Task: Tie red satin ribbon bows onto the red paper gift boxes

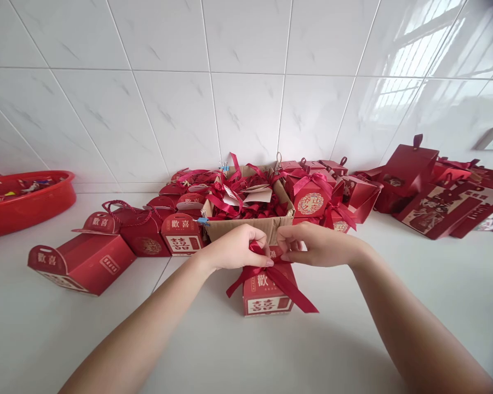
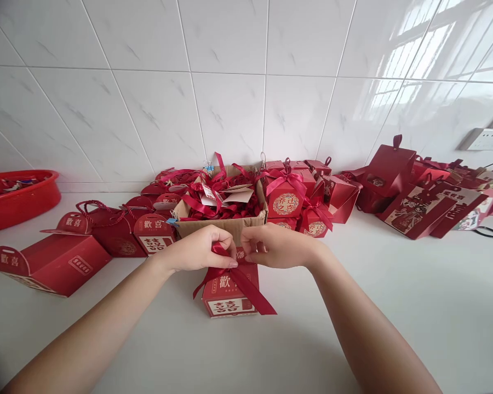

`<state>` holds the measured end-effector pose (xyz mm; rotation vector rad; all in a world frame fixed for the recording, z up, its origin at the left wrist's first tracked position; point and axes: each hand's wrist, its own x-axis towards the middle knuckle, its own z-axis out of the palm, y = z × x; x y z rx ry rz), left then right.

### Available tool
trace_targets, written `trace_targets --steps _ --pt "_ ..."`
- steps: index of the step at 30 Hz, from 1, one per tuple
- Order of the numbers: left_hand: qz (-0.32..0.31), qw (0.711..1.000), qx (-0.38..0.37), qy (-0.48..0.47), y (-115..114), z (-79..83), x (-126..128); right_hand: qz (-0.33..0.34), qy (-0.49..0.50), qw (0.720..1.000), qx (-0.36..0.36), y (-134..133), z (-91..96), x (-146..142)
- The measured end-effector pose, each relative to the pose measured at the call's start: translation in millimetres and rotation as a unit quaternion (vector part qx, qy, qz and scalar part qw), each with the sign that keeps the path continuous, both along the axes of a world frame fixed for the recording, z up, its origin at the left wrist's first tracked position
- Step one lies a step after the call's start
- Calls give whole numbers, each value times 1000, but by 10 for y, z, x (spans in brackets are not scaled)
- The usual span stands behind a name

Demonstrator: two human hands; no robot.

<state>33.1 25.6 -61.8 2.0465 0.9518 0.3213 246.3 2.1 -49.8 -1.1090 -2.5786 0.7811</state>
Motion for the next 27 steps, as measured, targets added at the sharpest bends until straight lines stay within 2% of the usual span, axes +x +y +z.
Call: trace_targets --steps 5,10,16,23,27 --pt "-19 1000 13 17 10 -11 -2 2 -3 1000 0 59 -24 34" --pt "12 999 -9 47 11 -17 1 15 4 1000 2 68 12 76" --pt "25 997 22 70 0 9 21 14 -6 1000 -9 68 18 72" --pt "25 999 -25 8 32 -13 -26 2 4 999 -34 34 36 91" --pt "14 999 -22 -47 73 -14 -46 -40 -25 998 -52 17 45 86"
